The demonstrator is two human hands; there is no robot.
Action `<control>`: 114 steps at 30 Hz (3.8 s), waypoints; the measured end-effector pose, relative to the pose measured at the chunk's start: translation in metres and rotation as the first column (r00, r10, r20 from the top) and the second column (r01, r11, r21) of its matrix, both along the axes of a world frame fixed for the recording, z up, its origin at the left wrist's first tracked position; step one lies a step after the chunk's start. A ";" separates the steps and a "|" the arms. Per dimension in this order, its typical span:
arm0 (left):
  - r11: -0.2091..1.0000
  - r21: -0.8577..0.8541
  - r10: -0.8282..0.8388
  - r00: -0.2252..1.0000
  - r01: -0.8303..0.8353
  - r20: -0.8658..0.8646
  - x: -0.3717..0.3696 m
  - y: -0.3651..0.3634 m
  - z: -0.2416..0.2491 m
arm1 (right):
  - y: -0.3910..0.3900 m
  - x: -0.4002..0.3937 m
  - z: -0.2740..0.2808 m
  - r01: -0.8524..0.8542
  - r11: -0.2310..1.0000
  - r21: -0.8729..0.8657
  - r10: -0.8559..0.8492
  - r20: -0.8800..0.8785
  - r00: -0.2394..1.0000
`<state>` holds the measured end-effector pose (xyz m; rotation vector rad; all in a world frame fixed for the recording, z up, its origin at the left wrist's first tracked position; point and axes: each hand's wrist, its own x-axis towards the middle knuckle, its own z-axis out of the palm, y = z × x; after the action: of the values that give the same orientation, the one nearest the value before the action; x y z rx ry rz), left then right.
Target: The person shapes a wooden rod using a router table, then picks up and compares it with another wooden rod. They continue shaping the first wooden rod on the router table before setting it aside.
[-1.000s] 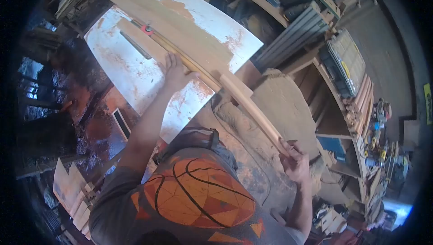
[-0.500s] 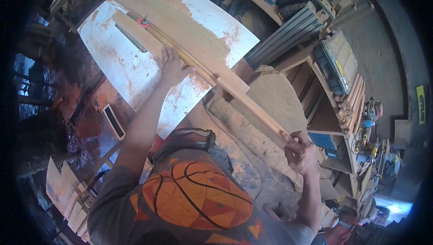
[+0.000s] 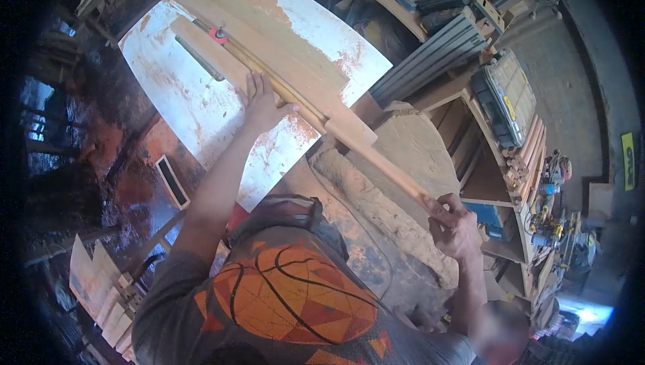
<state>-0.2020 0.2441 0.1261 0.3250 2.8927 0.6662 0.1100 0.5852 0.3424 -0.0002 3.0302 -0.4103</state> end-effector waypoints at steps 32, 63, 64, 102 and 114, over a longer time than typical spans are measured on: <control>0.999 -0.032 -0.001 0.999 0.002 0.034 -0.063 -0.045 0.001 | -0.035 -0.077 0.000 -0.292 0.952 0.093 0.298 -0.050 0.953; 0.994 -0.106 0.041 0.990 -0.027 0.135 -0.138 -0.098 0.016 | -0.094 -0.146 -0.003 -0.336 0.938 0.083 0.338 -0.012 0.941; 0.993 -0.116 0.045 0.990 -0.029 0.132 -0.140 -0.099 0.015 | -0.096 -0.149 -0.004 -0.340 0.936 0.090 0.343 -0.019 0.939; 0.960 -0.265 0.112 0.990 -0.086 0.084 -0.258 -0.184 0.015 | -0.177 -0.256 -0.016 -0.406 0.909 0.091 0.412 -0.067 0.909; 0.962 -0.246 0.138 0.988 -0.118 0.063 -0.296 -0.210 0.008 | -0.202 -0.281 -0.020 -0.421 0.893 0.160 0.434 -0.049 0.900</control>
<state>-0.4979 0.0338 0.1345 0.0780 2.8933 0.3280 -0.1712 0.3835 0.3219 -0.6799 3.0043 -0.1504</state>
